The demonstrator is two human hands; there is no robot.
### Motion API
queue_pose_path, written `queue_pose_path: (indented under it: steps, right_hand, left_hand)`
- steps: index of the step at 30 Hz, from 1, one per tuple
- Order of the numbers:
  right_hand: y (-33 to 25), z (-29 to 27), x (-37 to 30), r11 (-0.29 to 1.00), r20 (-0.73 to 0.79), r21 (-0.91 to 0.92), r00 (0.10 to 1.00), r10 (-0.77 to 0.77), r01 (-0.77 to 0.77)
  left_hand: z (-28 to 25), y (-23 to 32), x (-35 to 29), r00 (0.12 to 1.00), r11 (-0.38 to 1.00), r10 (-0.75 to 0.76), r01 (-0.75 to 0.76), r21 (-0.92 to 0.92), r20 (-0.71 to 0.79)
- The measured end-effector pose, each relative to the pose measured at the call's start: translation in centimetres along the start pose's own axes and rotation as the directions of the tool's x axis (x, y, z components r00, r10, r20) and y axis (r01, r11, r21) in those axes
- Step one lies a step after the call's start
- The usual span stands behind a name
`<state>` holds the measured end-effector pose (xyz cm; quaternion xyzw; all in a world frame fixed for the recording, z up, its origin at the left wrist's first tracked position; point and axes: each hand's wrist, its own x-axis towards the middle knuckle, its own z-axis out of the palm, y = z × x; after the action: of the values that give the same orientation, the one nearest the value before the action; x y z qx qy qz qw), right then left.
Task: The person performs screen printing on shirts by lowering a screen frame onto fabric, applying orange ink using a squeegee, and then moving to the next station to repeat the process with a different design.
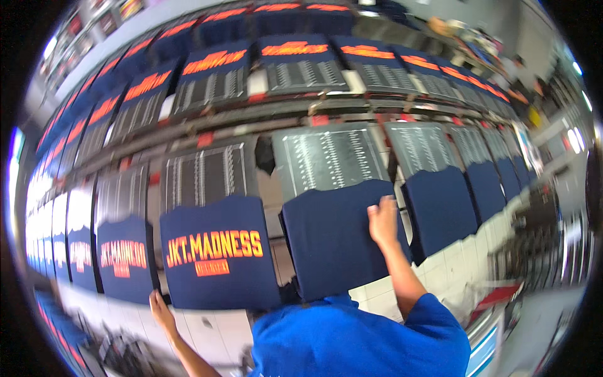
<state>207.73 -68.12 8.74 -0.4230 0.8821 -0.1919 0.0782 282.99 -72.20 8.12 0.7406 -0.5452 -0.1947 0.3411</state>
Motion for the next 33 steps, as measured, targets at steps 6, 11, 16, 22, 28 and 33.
queue_pose_path:
  steps: [6, 11, 16, 22, 28, 33]
  right_hand:
    - [-24.0, 4.9, -16.9, 0.824, 0.129, 0.501, 0.918, -0.375, 0.266]
    - [-36.3, 8.6, -27.9, 0.7, 0.577, 0.7, 0.462, -0.673, 0.145]
    - [-42.3, 10.3, -32.4, 0.739, 0.753, 0.616, 0.071, -0.654, 0.272]
    - [-45.3, 12.5, -34.4, 0.76, 0.797, 0.566, 0.024, -0.604, 0.319]
    - [-47.1, 14.0, -37.7, 0.809, 0.812, 0.565, 0.067, -0.58, 0.164]
    - [-46.8, 13.1, -35.9, 0.708, 0.716, 0.673, 0.428, -0.552, -0.213]
  left_hand:
    - [0.8, -6.0, 9.4, 0.94, 0.947, 0.16, -0.06, -0.316, 0.3]
    - [0.4, -6.7, 8.6, 0.896, 0.876, 0.246, -0.043, -0.48, 0.369]
    - [2.3, -7.3, 5.5, 0.824, 0.828, 0.189, 0.159, -0.538, 0.534]
    - [2.2, -18.1, 2.3, 0.363, 0.37, -0.115, 0.879, -0.299, 0.925]
    - [-11.3, -5.1, 2.8, 0.44, 0.765, 0.051, 0.56, -0.318, 0.896]
    - [-8.7, 6.3, 2.2, 0.631, 0.789, 0.602, -0.378, -0.484, 0.489]
